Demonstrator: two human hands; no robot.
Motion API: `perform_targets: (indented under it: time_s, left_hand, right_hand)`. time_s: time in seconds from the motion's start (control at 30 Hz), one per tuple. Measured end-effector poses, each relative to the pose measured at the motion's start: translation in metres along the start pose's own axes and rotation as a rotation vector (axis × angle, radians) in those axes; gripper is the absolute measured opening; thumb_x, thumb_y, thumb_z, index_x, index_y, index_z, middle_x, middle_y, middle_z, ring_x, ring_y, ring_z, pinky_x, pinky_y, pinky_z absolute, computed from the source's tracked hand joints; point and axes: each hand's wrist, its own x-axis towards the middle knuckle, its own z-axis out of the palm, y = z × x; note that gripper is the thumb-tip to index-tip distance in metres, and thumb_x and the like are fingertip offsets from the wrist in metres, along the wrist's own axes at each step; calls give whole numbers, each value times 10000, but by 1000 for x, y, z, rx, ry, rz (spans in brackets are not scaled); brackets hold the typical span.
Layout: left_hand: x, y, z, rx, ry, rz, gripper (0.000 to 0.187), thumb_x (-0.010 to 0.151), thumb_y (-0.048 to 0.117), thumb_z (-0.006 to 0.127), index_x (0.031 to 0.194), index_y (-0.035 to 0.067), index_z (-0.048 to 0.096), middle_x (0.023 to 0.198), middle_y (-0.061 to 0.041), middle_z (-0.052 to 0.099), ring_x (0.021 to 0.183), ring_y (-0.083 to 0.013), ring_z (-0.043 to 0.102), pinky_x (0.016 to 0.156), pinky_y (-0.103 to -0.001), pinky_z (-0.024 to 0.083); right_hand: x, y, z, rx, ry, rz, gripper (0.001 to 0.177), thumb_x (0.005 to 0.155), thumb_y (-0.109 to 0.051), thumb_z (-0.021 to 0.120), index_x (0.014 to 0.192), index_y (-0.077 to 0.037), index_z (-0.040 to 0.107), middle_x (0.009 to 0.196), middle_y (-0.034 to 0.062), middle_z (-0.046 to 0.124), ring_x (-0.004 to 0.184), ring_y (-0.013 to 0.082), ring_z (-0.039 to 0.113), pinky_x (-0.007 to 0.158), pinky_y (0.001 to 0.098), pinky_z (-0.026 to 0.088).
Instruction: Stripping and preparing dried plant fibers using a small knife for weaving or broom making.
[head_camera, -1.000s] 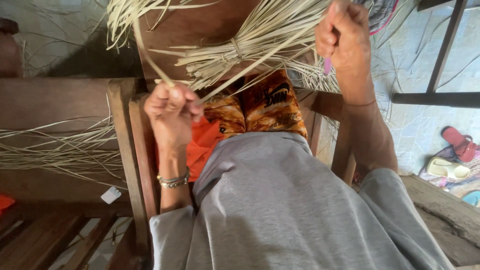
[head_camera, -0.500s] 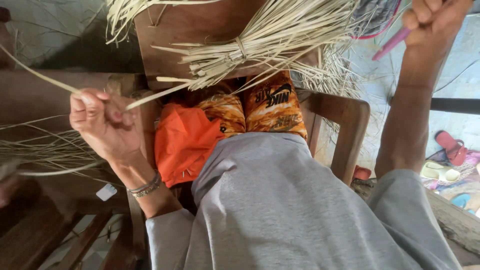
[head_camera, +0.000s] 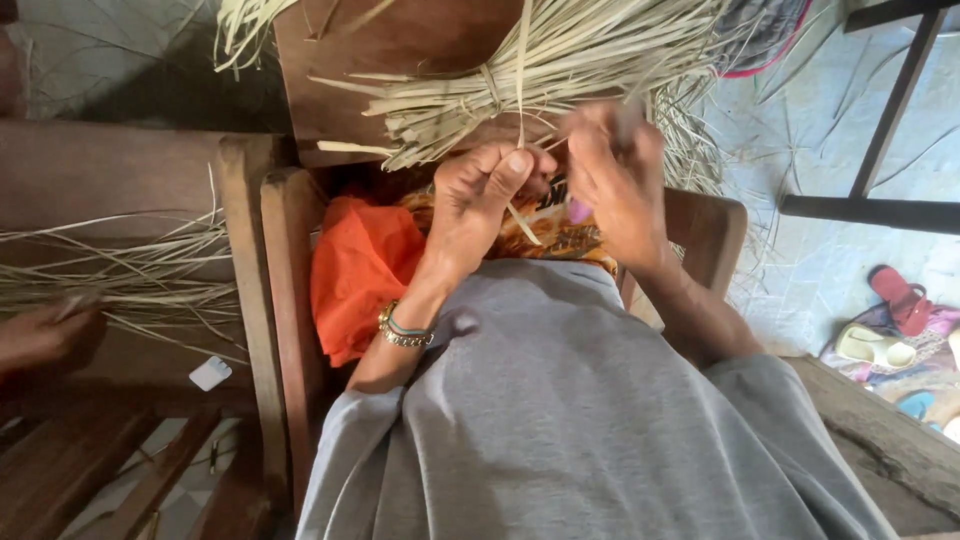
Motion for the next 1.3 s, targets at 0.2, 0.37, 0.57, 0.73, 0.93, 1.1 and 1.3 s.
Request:
perform_targets:
  time_s: [0.2,0.37,0.57,0.73,0.93,1.1,1.3]
  left_hand:
    - [3,18,-7,32,30,-16,137,831,108,570,900,6,631,685,-109,602,427,-72,469,408,-175,407]
    - [-4,21,3,-164,-86,-130,143,836,97,543,813,-24,616,531,-109,538,341,-78,450,304,-162,361]
    - [-10,11,5,-119,-227,-199,152,839,80,527,752,-12,610,421,-66,463,290,-56,387,283,-138,302]
    - [-17,6,-13,-65,-182,-240,138,859,159,523,887,28,555,531,11,428,408,-36,329,376,-160,283]
    - [-26,1,-44,17,-156,-181,79,877,137,529,861,85,586,732,22,551,411,-16,377,329,-130,302]
    - [-36,1,-68,25,-64,-218,151,855,218,540,793,87,580,721,16,576,406,-25,364,331,-144,273]
    - [-40,8,-85,-4,4,-217,184,825,272,578,743,107,582,527,34,460,396,-44,332,358,-158,259]
  right_hand:
    - [-37,-14,9,-287,-419,49,301,746,-68,616,1032,23,591,441,35,486,336,60,388,341,160,281]
    - [-20,-3,4,-8,-236,94,280,839,-222,469,888,41,551,496,12,483,369,19,376,348,144,303]
    - [1,1,-9,204,-160,61,370,838,-190,511,1003,140,491,517,106,536,357,86,481,308,152,372]
    - [21,5,-22,-186,15,-169,196,946,-167,451,827,-36,535,528,-12,356,411,76,336,345,198,284]
    - [48,17,-60,208,71,-258,174,928,-63,491,781,-13,570,837,124,600,412,82,457,326,178,395]
    - [53,5,-52,-4,340,-139,241,867,-201,571,754,11,587,515,36,450,320,95,379,284,196,283]
    - [57,31,-66,26,296,-291,226,889,-124,540,684,-60,470,792,114,597,367,87,401,284,205,329]
